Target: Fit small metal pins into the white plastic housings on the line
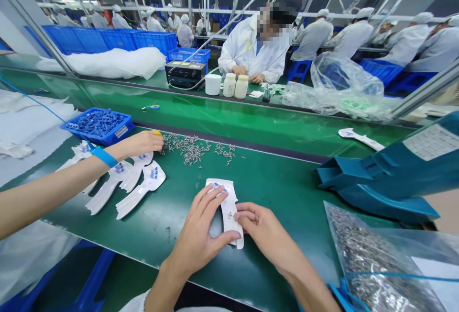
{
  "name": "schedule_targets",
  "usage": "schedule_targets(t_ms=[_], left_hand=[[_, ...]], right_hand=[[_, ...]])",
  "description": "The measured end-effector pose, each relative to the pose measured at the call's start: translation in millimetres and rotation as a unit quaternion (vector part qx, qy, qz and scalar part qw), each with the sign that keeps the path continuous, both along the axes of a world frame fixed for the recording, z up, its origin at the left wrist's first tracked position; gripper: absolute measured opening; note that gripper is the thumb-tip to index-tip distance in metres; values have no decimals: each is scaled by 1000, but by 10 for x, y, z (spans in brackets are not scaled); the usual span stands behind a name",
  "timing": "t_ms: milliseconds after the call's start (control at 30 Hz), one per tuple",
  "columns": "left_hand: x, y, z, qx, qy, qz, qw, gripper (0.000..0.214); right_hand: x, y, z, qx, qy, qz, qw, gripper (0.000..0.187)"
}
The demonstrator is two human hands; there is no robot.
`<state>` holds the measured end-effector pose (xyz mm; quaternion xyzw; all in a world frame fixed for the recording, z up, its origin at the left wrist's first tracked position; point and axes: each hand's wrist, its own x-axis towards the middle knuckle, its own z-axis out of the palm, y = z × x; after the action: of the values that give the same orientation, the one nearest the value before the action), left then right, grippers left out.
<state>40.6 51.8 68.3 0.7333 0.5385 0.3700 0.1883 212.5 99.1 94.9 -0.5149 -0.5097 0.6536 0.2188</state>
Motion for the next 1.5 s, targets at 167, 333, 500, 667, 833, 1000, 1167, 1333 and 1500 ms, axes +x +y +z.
schedule_targets(t_ms=[167, 333, 500, 667, 833, 1000, 1167, 1333, 1500], left_hand=[[-335, -115, 60, 49, 44, 148, 987, 41], [-1032, -204, 2, 100, 166, 319, 928, 33], [-1457, -294, -105, 85, 267, 318, 906, 28], [-1311, -389, -143, 69, 262, 227, 935, 26], [-515, -455, -33, -5, 152, 158, 976, 27], [84, -457, 111, -60, 92, 71, 991, 48], [55, -311, 151, -54, 101, 57, 992, 51], [46, -177, 86, -56, 122, 25, 991, 66], [118, -131, 66, -84, 147, 16, 985, 86]], right_hand=[[79, 470, 88, 17, 35, -102, 994, 38], [64, 1495, 159, 170, -35, -222, 959, 20], [108, 2027, 140, 251, -143, -226, 930, 30], [109, 1619, -72, 332, -219, -65, 915, 25], [-92, 1419, -114, 367, -281, 23, 887, 21], [-57, 1324, 33, 364, -340, 51, 865, 27], [108, 781, 172, 342, -314, 103, 880, 23], [173, 259, 267, 252, -205, 143, 935, 22], [230, 56, 306, 243, -199, 192, 930, 23]])
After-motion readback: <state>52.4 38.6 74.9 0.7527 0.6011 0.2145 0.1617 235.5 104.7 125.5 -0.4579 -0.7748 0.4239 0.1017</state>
